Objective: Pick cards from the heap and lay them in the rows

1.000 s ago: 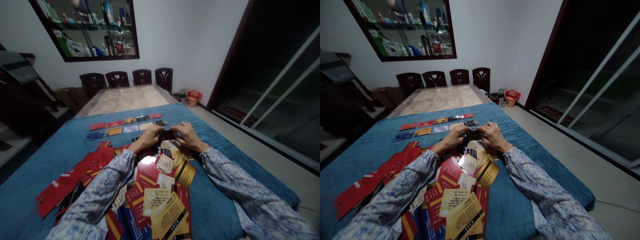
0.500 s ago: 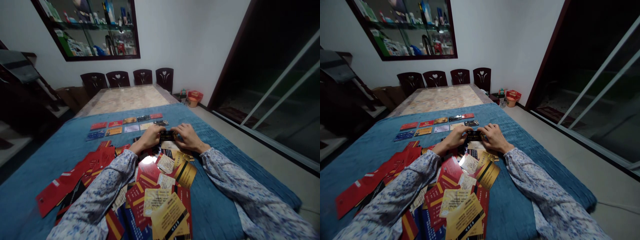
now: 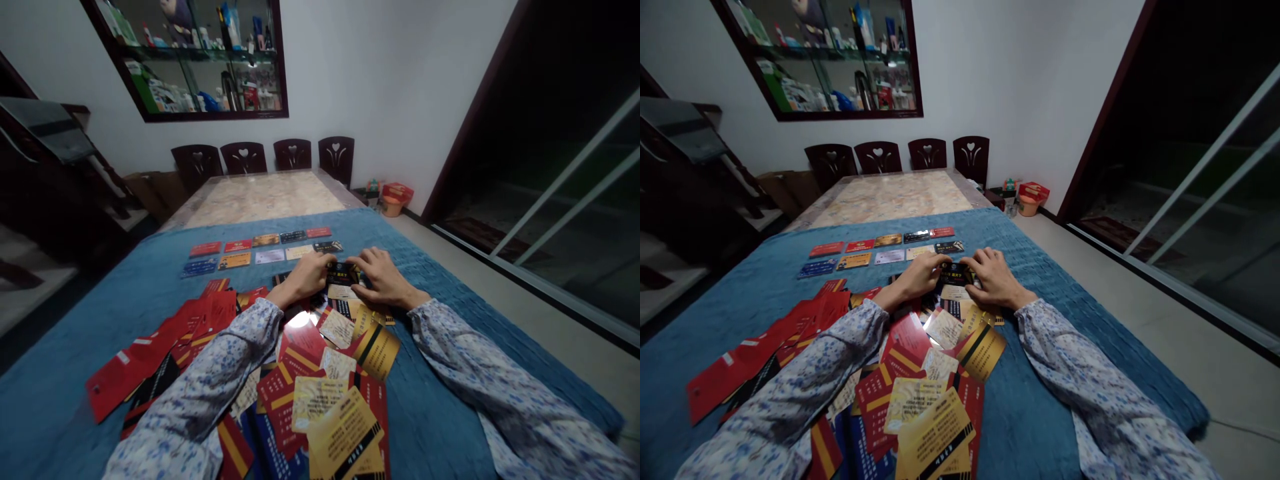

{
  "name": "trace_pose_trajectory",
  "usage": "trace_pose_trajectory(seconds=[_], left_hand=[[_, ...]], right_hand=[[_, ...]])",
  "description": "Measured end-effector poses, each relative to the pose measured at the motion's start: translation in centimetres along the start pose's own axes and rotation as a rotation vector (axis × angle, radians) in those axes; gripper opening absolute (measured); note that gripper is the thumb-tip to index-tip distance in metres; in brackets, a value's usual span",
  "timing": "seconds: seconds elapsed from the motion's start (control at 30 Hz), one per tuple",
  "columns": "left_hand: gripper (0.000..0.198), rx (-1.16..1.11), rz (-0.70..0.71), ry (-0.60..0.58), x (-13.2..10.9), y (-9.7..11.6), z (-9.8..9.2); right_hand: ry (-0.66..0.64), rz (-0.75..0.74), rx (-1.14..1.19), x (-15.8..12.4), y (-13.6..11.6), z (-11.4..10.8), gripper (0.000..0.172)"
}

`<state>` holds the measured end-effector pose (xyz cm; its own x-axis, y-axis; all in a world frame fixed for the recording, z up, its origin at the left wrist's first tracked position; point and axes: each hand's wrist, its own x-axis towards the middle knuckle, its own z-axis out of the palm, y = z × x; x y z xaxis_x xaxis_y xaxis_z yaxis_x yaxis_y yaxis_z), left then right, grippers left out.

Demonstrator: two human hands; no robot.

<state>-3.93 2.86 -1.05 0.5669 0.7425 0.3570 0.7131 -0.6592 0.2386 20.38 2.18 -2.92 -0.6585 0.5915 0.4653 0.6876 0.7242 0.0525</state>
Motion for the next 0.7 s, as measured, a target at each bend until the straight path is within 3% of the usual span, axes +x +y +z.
trace_pose_trajectory(seconds=[0.7], left_hand=[[0.036,-0.036,-0.063,0.035,-0.31,1.01,0.54]], right_hand=[[-0.007,0.01,0.059,-0.24,0.51,0.1,0.059]])
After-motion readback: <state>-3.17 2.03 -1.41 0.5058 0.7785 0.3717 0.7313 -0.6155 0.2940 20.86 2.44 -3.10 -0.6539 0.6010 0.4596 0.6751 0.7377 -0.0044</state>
